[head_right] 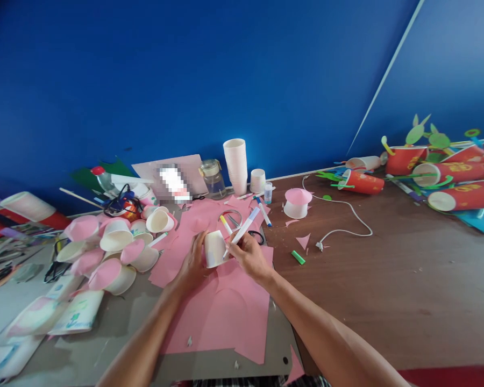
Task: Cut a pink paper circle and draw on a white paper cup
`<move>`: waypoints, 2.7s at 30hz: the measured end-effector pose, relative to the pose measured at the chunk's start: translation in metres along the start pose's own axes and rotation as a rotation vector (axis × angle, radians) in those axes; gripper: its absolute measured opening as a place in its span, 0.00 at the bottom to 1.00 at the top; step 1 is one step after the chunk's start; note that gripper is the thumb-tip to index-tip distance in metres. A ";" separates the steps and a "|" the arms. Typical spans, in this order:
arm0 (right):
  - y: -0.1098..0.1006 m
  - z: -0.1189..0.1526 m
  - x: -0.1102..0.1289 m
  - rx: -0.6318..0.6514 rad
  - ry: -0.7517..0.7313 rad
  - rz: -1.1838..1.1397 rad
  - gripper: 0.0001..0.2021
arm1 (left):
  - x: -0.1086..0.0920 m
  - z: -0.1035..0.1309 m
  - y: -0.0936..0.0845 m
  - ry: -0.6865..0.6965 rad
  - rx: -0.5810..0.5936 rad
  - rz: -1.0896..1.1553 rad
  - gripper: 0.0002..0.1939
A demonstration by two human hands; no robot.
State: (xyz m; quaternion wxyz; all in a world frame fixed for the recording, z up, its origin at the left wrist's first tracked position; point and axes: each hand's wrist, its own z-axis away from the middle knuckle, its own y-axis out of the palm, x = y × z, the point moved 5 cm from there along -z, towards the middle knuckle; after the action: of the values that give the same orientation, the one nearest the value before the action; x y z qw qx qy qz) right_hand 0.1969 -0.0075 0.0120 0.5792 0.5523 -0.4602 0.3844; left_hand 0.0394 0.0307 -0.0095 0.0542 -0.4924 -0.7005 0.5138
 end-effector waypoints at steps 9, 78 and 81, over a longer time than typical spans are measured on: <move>0.002 0.002 -0.001 0.073 -0.026 0.052 0.14 | -0.008 -0.004 -0.005 -0.017 -0.041 -0.009 0.34; 0.001 0.001 -0.001 0.080 -0.028 0.036 0.10 | -0.008 -0.004 -0.006 -0.022 -0.037 -0.010 0.34; 0.001 0.002 0.000 0.093 -0.031 0.063 0.09 | -0.007 -0.004 -0.006 -0.037 -0.029 -0.004 0.34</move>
State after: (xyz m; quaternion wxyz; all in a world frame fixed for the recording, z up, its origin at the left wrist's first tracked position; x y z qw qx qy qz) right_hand 0.1958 -0.0092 0.0121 0.5334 0.5696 -0.4680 0.4148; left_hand 0.0417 0.0278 -0.0002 0.0353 -0.4822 -0.7096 0.5125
